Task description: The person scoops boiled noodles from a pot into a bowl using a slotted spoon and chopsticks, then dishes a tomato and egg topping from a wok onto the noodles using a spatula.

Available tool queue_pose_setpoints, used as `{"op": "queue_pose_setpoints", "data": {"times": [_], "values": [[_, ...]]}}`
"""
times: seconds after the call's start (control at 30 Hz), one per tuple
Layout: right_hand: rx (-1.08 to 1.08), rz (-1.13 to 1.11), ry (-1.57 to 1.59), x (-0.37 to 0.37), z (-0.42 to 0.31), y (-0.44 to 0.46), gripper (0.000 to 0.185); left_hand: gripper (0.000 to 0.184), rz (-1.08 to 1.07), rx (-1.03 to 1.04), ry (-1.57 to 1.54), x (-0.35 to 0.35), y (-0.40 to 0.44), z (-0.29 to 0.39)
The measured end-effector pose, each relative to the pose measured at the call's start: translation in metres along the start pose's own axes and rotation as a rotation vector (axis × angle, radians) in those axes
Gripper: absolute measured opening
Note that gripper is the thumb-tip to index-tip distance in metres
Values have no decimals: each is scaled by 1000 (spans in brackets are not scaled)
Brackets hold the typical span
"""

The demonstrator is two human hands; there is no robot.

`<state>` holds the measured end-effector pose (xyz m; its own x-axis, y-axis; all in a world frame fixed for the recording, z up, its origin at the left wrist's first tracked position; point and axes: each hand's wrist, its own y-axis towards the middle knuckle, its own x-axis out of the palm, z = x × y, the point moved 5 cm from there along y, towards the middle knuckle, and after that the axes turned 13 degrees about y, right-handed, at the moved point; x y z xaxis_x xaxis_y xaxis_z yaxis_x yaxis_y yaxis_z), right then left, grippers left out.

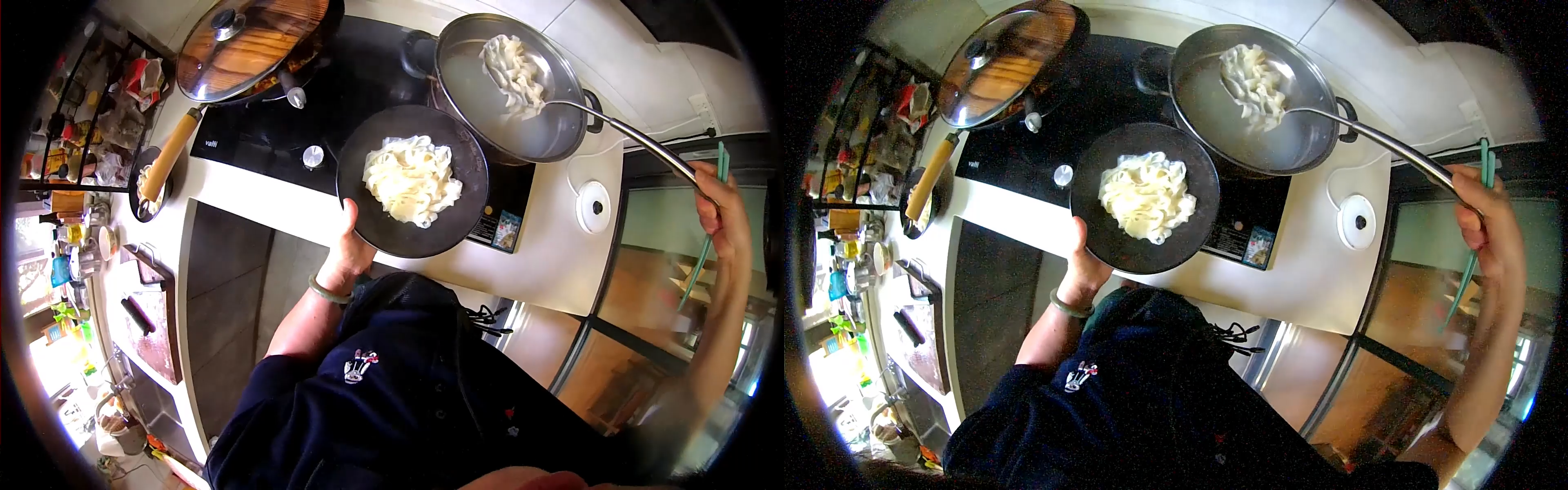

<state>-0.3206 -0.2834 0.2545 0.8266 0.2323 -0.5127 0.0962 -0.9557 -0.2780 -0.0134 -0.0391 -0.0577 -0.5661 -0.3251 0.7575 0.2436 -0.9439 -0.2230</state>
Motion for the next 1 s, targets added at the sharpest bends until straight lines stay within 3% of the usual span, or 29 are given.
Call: {"op": "queue_pose_setpoints", "data": {"times": [0.3,0.6,0.7,1.0], "values": [[-69,-111,-65,-6,-40,-27,32,75,8,3,42,1,4,3],[-87,-4,-37,-11,-56,-47,28,70,-7,-10,17,-1,4,1],[-104,-35,-29,-18,-52,-44,30,60,-26,-24,-92,-1,3,1],[-105,-53,-79,-17,-54,-41,30,61,-18,-11,-95,-3,3,0]]}}
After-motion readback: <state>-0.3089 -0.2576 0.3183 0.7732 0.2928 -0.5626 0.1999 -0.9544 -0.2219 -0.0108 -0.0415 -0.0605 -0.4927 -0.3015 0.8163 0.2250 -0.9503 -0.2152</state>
